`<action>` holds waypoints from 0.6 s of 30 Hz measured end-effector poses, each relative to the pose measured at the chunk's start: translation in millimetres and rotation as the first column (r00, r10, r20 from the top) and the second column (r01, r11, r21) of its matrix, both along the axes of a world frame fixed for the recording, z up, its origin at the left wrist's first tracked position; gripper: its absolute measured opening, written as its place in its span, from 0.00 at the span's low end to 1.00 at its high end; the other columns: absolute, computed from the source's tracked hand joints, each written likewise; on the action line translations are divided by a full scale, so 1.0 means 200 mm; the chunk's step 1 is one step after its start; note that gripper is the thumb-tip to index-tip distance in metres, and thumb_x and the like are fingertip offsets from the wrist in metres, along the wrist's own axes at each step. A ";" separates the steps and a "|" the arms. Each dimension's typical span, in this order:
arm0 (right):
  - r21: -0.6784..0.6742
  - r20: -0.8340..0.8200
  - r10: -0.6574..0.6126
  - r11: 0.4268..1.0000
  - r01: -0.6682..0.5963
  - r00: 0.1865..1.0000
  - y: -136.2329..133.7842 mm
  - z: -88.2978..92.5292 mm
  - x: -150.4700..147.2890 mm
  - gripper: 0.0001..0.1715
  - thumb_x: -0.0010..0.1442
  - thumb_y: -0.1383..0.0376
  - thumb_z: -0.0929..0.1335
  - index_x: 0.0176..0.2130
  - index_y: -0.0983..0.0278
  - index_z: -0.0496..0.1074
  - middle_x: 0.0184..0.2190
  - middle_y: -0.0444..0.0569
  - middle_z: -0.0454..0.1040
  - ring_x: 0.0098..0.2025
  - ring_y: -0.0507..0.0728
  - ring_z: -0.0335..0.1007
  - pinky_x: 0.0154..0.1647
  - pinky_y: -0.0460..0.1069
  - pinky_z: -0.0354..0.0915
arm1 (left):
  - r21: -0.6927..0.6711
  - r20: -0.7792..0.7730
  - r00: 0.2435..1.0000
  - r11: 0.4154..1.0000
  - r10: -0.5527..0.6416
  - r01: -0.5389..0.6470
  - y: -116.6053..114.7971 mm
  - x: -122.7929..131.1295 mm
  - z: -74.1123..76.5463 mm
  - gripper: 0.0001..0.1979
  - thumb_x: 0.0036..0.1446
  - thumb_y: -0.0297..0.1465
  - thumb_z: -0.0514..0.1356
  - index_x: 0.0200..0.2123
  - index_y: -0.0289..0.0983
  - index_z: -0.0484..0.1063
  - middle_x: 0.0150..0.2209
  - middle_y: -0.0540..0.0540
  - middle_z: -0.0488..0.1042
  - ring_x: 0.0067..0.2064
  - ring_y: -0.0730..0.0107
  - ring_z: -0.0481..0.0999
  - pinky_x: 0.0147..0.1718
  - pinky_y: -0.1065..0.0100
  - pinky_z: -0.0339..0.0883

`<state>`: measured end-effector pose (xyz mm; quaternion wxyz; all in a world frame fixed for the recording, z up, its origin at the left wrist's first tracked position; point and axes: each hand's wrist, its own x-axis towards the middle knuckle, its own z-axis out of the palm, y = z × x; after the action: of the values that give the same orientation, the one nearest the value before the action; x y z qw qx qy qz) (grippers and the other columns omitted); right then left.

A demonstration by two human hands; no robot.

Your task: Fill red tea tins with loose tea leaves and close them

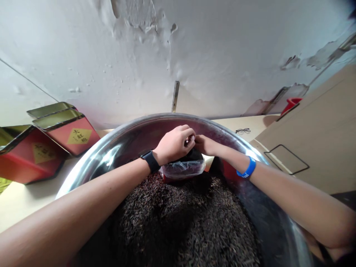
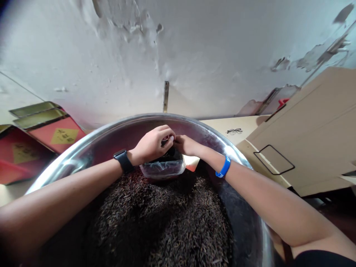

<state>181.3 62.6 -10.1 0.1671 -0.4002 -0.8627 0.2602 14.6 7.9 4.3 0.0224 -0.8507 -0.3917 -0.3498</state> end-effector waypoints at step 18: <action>0.082 0.185 0.108 0.989 -0.124 0.977 0.01 0.03 -0.01 0.11 0.57 0.66 0.62 0.37 0.64 0.71 0.32 0.51 0.72 0.36 0.57 0.66 0.38 0.51 0.62 | 0.041 -0.222 0.974 0.999 0.039 -0.031 -0.08 0.02 0.11 0.17 0.58 0.40 0.55 0.48 0.38 0.66 0.56 0.41 0.63 0.57 0.54 0.59 0.56 0.45 0.49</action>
<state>178.8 65.0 -3.6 0.0913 -0.3628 -0.9073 0.1919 19.3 -8.0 26.6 0.0883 -0.8770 -0.3951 -0.2588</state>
